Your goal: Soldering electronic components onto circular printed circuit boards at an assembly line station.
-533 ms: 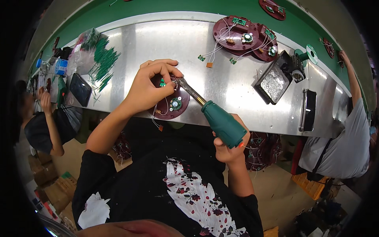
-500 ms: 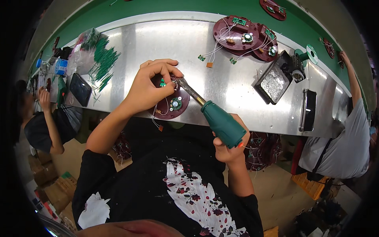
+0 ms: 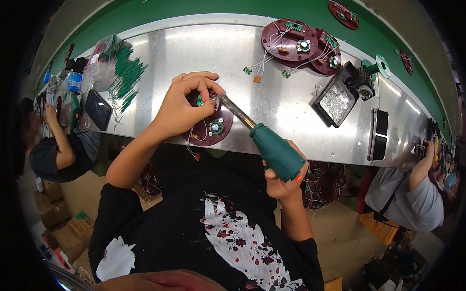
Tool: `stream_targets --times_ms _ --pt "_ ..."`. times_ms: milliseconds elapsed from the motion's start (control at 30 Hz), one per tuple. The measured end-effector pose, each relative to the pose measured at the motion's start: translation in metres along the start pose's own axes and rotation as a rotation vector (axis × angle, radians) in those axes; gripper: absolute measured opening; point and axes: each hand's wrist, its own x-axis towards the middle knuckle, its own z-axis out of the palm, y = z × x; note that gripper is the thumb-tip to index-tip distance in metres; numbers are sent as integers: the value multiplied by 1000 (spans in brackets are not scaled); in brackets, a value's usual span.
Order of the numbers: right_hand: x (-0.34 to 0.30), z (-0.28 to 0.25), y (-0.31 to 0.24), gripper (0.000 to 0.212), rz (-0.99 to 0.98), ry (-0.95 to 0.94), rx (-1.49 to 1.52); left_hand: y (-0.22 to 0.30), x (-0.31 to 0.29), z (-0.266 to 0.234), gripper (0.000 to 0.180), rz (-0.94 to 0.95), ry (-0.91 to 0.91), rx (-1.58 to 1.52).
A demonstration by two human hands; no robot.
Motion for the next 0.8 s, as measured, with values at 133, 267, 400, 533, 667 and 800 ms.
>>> stream_targets --times_ms 133,267,400,533,667,800 --pt "3 1 1 71 -37 -22 -73 -1 0 0 15 1 -4 -2" --pt "7 2 1 65 -99 -3 -137 -1 0 0 15 -4 -7 -9" --pt "3 0 7 67 -98 -6 -133 -1 0 0 15 1 -8 -6" --pt "-2 0 9 73 -92 0 -47 -1 1 0 15 8 -5 6" --pt "-4 0 9 73 -55 29 15 -1 1 0 15 12 1 12" --pt "-4 -4 13 73 -73 -33 -74 -2 1 0 14 7 -2 2"
